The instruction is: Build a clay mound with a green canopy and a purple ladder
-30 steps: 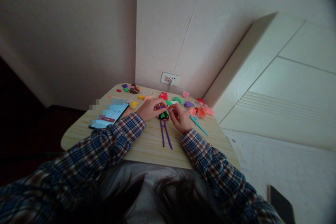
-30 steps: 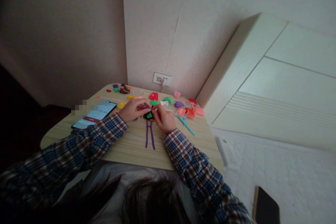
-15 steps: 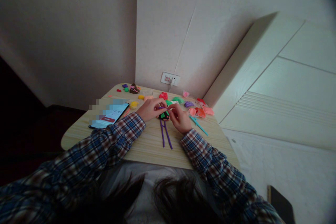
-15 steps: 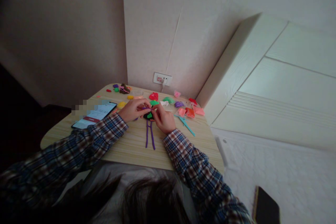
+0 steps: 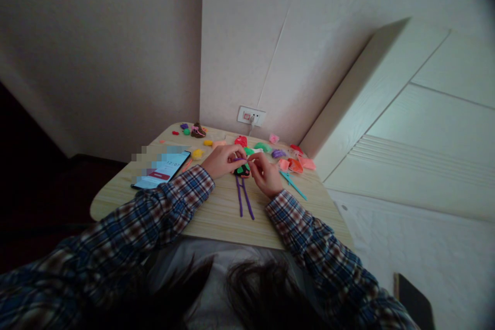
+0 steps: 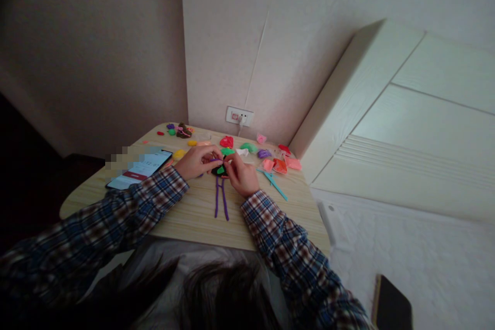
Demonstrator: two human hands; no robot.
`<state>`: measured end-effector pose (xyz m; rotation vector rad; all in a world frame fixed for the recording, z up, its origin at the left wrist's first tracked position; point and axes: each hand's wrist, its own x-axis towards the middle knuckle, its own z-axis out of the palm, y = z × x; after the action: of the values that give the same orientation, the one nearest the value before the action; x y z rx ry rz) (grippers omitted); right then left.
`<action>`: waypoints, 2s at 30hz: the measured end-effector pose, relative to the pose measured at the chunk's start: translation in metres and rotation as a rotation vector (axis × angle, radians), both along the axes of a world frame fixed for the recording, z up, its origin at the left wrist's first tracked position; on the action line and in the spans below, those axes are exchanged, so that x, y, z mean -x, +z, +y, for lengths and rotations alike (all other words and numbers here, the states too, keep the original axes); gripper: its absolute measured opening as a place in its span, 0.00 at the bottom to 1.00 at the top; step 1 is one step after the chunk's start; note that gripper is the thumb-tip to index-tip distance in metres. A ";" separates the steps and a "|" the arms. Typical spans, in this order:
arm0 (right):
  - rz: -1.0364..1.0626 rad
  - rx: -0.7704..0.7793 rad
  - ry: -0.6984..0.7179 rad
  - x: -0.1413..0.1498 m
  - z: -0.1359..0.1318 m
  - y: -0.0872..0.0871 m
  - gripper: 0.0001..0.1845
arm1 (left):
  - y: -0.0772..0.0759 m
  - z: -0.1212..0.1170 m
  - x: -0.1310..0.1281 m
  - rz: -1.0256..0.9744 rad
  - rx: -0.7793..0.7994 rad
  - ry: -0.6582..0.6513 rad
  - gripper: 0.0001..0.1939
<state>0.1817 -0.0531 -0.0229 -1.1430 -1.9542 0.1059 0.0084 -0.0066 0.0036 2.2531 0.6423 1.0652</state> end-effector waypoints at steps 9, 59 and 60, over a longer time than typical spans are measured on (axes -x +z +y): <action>-0.007 0.006 0.014 0.000 0.000 0.000 0.06 | -0.001 0.001 0.000 -0.012 0.002 -0.006 0.06; 0.042 -0.011 -0.022 -0.001 0.001 0.000 0.08 | 0.000 0.001 0.001 -0.001 0.043 0.008 0.07; 0.044 -0.011 -0.026 -0.001 0.001 0.000 0.08 | 0.001 0.001 0.001 0.000 0.047 0.008 0.07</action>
<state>0.1824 -0.0517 -0.0233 -1.1488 -1.8991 0.1052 0.0077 -0.0054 0.0043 2.2121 0.6698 1.0428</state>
